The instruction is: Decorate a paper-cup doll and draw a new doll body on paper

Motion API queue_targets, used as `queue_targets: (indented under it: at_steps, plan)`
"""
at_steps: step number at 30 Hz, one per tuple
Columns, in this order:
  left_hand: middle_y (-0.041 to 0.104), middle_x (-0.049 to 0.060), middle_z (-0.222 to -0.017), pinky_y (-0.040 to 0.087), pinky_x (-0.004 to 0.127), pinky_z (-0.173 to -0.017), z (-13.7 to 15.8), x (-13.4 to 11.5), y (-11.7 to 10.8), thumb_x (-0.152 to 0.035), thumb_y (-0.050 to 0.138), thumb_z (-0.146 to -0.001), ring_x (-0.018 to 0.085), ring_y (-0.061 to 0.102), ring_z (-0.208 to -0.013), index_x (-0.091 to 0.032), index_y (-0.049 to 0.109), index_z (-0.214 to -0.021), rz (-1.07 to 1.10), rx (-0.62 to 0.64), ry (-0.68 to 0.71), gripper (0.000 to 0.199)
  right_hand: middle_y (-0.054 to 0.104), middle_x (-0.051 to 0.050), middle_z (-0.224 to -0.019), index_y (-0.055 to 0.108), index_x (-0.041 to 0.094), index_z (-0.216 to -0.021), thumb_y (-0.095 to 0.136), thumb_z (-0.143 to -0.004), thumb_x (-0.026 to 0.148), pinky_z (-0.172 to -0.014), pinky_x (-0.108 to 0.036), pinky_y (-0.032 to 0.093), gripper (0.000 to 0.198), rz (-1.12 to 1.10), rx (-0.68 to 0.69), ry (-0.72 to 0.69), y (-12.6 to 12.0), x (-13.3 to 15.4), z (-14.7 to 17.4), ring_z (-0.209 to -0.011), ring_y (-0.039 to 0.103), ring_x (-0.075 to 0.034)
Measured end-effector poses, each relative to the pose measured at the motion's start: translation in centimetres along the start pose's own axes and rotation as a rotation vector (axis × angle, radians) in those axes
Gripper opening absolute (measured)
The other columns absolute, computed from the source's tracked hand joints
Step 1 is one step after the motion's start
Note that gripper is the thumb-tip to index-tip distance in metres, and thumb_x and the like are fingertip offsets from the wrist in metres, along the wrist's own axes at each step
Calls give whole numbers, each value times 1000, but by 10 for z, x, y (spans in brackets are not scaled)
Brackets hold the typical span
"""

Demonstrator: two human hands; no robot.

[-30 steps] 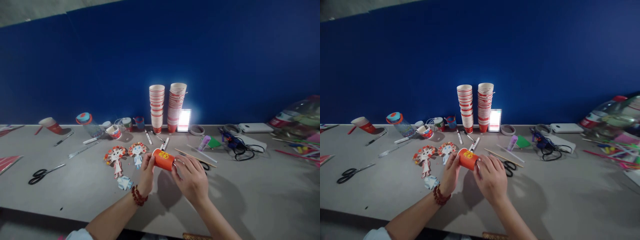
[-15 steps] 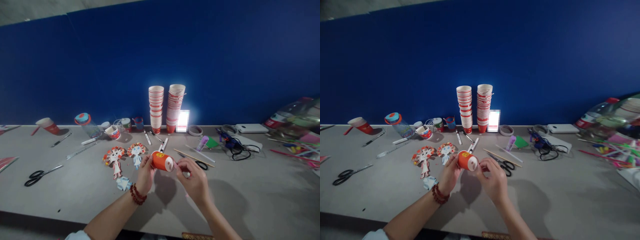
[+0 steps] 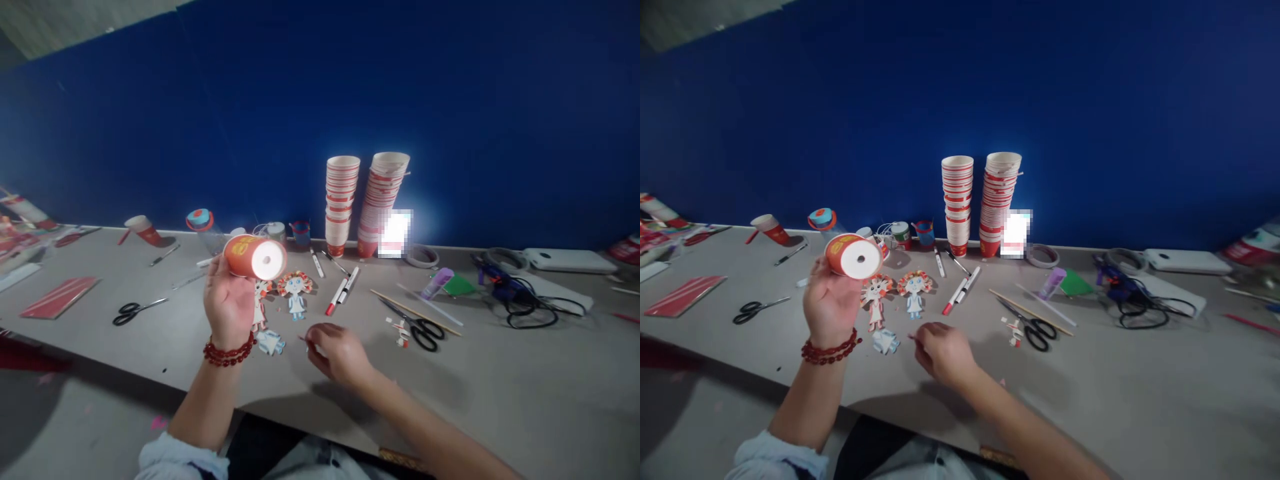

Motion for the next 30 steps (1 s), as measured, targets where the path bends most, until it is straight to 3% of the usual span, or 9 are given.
queue_targets:
  at_steps: [3, 6, 10, 14, 17, 21, 25, 28, 30]
  plan:
    - [67, 4, -112, 48, 44, -98, 3, -11, -5, -31, 63, -92, 24, 60, -114, -22, 65, -95, -6, 10, -10, 10, 72, -6, -87, 62, 19, -86, 55, -89, 17, -69, -26, 48, 8, 142, 195, -90, 34, 10, -22, -79, 66, -18]
    - [69, 3, -105, 50, 42, -95, 5, -16, -9, -30, 61, -93, 23, 63, -108, -22, 65, -92, -14, 4, 12, 9, 72, -7, -92, 63, 18, -93, 55, -93, 23, -69, -27, 46, 9, 191, 249, -158, 52, 15, -33, -83, 66, -20]
    - [69, 1, -102, 52, 39, -93, 6, -21, -13, -28, 62, -93, 21, 64, -103, -23, 65, -90, -30, -4, 52, 7, 71, -8, -95, 63, 18, -100, 52, -97, 23, -68, -28, 46, 13, 198, 261, -200, 59, 17, -36, -85, 66, -20]
    - [69, 1, -99, 51, 38, -94, 9, -16, -11, -27, 62, -93, 19, 64, -101, -22, 67, -91, -11, -19, 43, 7, 71, -9, -91, 63, 18, -95, 50, -98, 20, -66, -27, 46, 14, 220, 324, -198, 63, 16, -39, -81, 65, -20]
    - [70, 1, -101, 51, 39, -94, 10, -12, -13, -29, 64, -92, 20, 64, -102, -23, 67, -91, -28, -34, 15, 7, 71, -10, -96, 63, 17, -97, 53, -95, 22, -70, -27, 47, 11, 180, 286, -162, 64, 12, -38, -85, 66, -21]
    - [70, 1, -101, 51, 36, -91, 8, -13, -25, -32, 62, -93, 19, 64, -99, -24, 67, -93, -116, -42, 57, 9, 72, -8, -91, 62, 18, -91, 54, -90, 15, -74, -26, 47, 9, 99, 181, -34, 52, 0, -25, -84, 66, -19]
    - [68, -1, -100, 51, 31, -86, 18, -17, -42, -34, 57, -96, 16, 64, -92, -27, 66, -101, -363, 10, 122, 12, 71, -4, -82, 64, 19, -94, 53, -86, 11, -67, -23, 47, 16, -77, 75, 105, 23, -12, -7, -70, 65, -15]
    - [68, 1, -91, 51, 28, -80, 35, -12, -46, -29, 69, -88, 15, 62, -79, -25, 70, -97, -510, 136, 102, 10, 71, -2, -78, 65, 20, -92, 51, -88, 17, -58, -22, 48, 15, -215, 3, 250, -6, -25, 7, -61, 64, -13]
    - [69, 4, -82, 52, 33, -81, 51, -2, -39, -24, 81, -76, 19, 63, -75, -23, 74, -85, -598, 310, 47, 12, 71, -2, -75, 66, 21, -88, 51, -91, 26, -55, -23, 49, 16, -263, -75, 369, -23, -36, 16, -62, 66, -15]
Point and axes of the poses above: each hand's wrist, its own z-axis away from the middle knuckle, its own y-axis out of the palm, x = y × z, the point moved 2 cm from there along -z, towards the middle knuckle
